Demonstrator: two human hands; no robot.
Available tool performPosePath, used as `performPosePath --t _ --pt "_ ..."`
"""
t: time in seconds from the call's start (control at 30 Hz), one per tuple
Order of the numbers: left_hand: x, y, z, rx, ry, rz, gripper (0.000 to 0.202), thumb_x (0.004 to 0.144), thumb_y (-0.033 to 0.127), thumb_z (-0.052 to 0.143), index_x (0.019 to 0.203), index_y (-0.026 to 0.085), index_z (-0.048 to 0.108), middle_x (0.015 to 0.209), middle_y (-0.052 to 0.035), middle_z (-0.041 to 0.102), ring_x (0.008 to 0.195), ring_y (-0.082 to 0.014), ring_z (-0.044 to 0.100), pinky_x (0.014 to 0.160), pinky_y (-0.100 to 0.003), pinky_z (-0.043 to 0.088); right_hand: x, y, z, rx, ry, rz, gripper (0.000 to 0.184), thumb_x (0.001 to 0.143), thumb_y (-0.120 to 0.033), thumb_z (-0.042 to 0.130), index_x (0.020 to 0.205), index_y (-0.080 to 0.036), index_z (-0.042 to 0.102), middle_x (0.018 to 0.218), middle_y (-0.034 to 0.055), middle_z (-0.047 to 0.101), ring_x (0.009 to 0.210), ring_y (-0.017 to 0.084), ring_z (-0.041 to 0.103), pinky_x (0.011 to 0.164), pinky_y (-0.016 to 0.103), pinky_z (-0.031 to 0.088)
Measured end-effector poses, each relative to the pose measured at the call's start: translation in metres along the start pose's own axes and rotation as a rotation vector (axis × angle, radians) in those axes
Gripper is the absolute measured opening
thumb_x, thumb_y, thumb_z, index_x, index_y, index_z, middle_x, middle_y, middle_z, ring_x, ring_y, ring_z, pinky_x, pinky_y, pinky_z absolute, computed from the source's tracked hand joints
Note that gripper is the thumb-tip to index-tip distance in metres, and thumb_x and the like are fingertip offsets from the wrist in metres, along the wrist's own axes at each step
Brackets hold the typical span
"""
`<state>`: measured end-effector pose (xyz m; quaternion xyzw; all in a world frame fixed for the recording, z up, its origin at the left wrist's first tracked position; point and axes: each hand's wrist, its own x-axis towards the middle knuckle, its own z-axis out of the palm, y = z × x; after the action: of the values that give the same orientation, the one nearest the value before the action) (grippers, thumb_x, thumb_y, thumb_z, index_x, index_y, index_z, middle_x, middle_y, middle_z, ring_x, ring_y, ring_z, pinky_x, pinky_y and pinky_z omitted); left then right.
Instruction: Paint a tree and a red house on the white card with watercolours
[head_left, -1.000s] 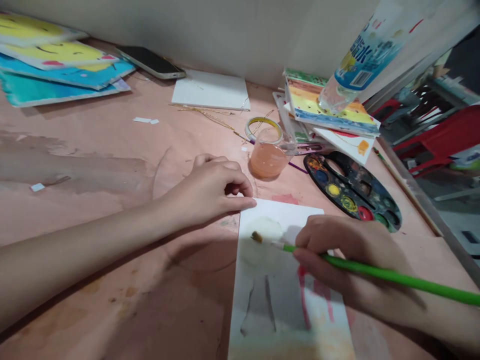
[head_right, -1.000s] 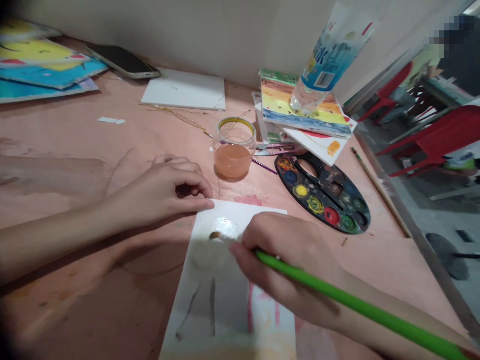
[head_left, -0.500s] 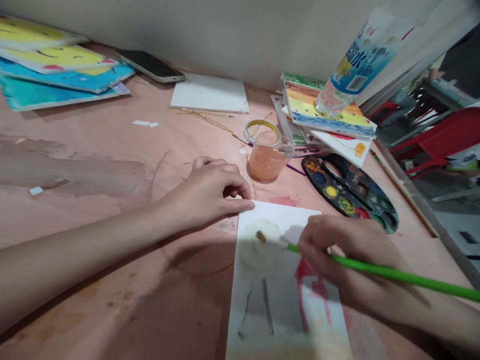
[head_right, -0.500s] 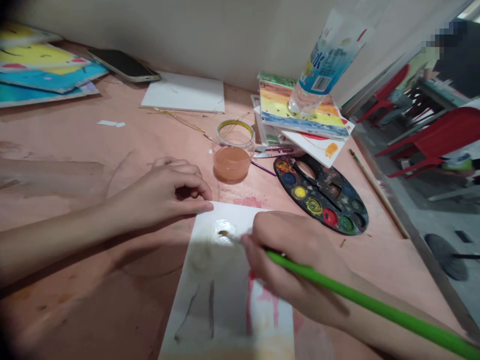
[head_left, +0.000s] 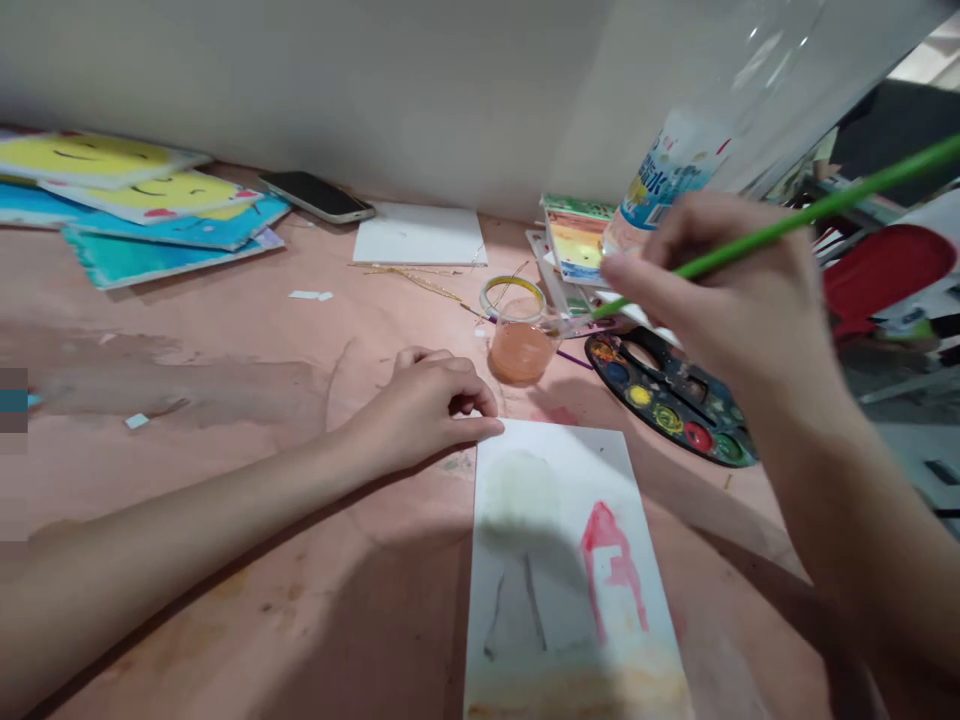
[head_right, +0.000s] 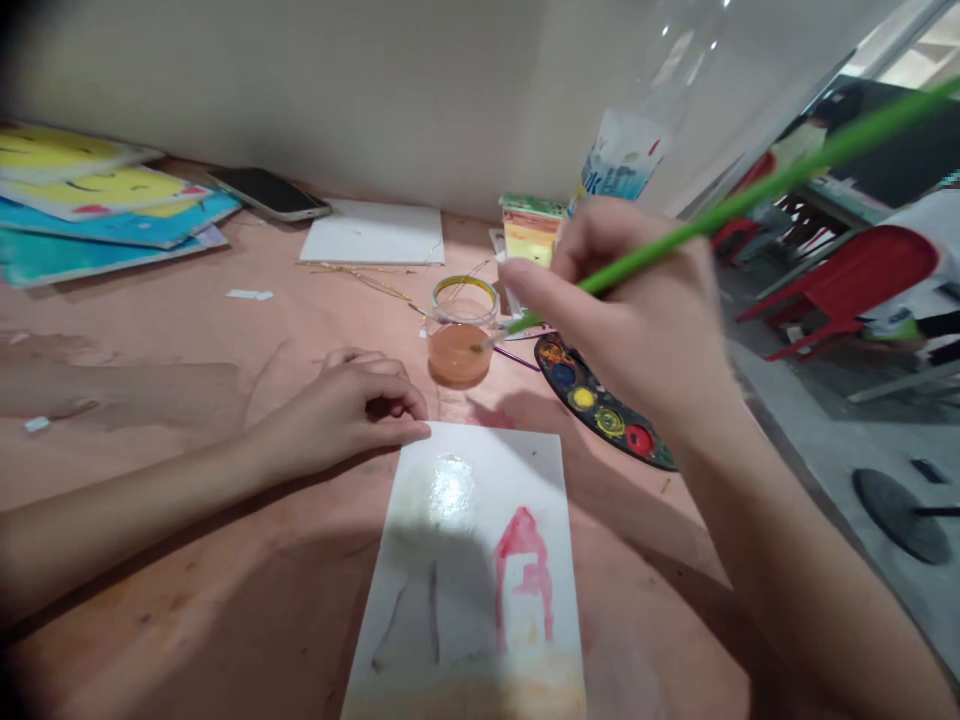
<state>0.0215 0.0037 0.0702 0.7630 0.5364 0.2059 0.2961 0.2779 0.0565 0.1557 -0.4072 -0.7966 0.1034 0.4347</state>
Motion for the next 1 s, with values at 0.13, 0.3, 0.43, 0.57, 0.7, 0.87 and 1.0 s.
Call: performPosePath --t 0.13,0.3,0.43,0.57,0.7,0.87,1.0 --pt "-0.001 0.002 0.001 0.011 -0.002 0.002 0.018 0.082 0.041 0.082 0.078 0.024 0.078 0.074 0.0032 0.068 0.086 -0.0208 0.061 0.104 -0.048 0.028 0.027 0.009 0.049 -0.007 -0.162 0.011 0.044 0.085 -0.019 0.085 0.059 -0.025 0.050 0.055 -0.0049 0.049 0.056 0.015 0.045 0.057 0.036 0.030" --pt "-0.001 0.000 0.003 0.018 0.006 0.006 0.016 0.083 0.040 0.082 0.078 0.025 0.078 0.076 0.0033 0.070 0.088 -0.0215 0.062 0.104 -0.047 0.027 0.027 -0.015 0.060 -0.077 -0.328 0.134 0.052 0.094 -0.022 0.078 0.052 -0.025 0.047 0.046 -0.0056 0.041 0.049 0.014 0.039 0.054 0.035 0.027" --pt "0.001 0.000 0.003 0.017 0.021 0.012 0.018 0.082 0.040 0.084 0.076 0.024 0.078 0.076 0.0033 0.071 0.087 -0.0210 0.061 0.103 -0.046 0.028 0.027 -0.016 0.052 -0.137 -0.238 0.083 0.046 0.089 -0.013 0.079 0.058 -0.026 0.048 0.050 -0.0047 0.049 0.052 0.016 0.048 0.056 0.035 0.031" --pt "0.001 0.000 0.003 0.017 0.026 0.018 0.016 0.082 0.038 0.084 0.076 0.024 0.079 0.077 0.0037 0.071 0.086 -0.0204 0.062 0.102 -0.046 0.028 0.026 -0.012 0.054 -0.012 -0.287 0.098 0.045 0.093 -0.017 0.078 0.060 -0.026 0.050 0.052 -0.0032 0.053 0.052 0.016 0.051 0.056 0.035 0.036" --pt "0.000 0.001 0.002 0.023 0.024 0.008 0.014 0.082 0.036 0.085 0.077 0.025 0.079 0.078 0.0036 0.073 0.088 -0.0213 0.062 0.102 -0.046 0.028 0.027 -0.014 0.056 -0.092 -0.223 0.090 0.048 0.094 -0.014 0.077 0.058 -0.026 0.047 0.053 -0.0029 0.052 0.054 0.016 0.050 0.061 0.035 0.040" --pt "0.001 0.002 0.002 0.027 0.016 -0.002 0.013 0.082 0.035 0.085 0.077 0.025 0.079 0.080 0.0036 0.074 0.089 -0.0214 0.063 0.103 -0.046 0.028 0.030 -0.011 0.054 -0.078 -0.188 0.071 0.050 0.097 -0.016 0.073 0.057 -0.026 0.044 0.051 -0.0034 0.050 0.050 0.014 0.045 0.056 0.034 0.035" --pt "0.001 0.001 0.002 0.037 0.010 -0.004 0.012 0.082 0.036 0.085 0.079 0.025 0.079 0.076 0.0040 0.071 0.089 -0.0217 0.064 0.103 -0.046 0.028 0.031 -0.005 0.053 -0.007 -0.248 0.106 0.050 0.097 -0.014 0.071 0.057 -0.026 0.043 0.049 -0.0041 0.051 0.048 0.015 0.047 0.053 0.034 0.033"
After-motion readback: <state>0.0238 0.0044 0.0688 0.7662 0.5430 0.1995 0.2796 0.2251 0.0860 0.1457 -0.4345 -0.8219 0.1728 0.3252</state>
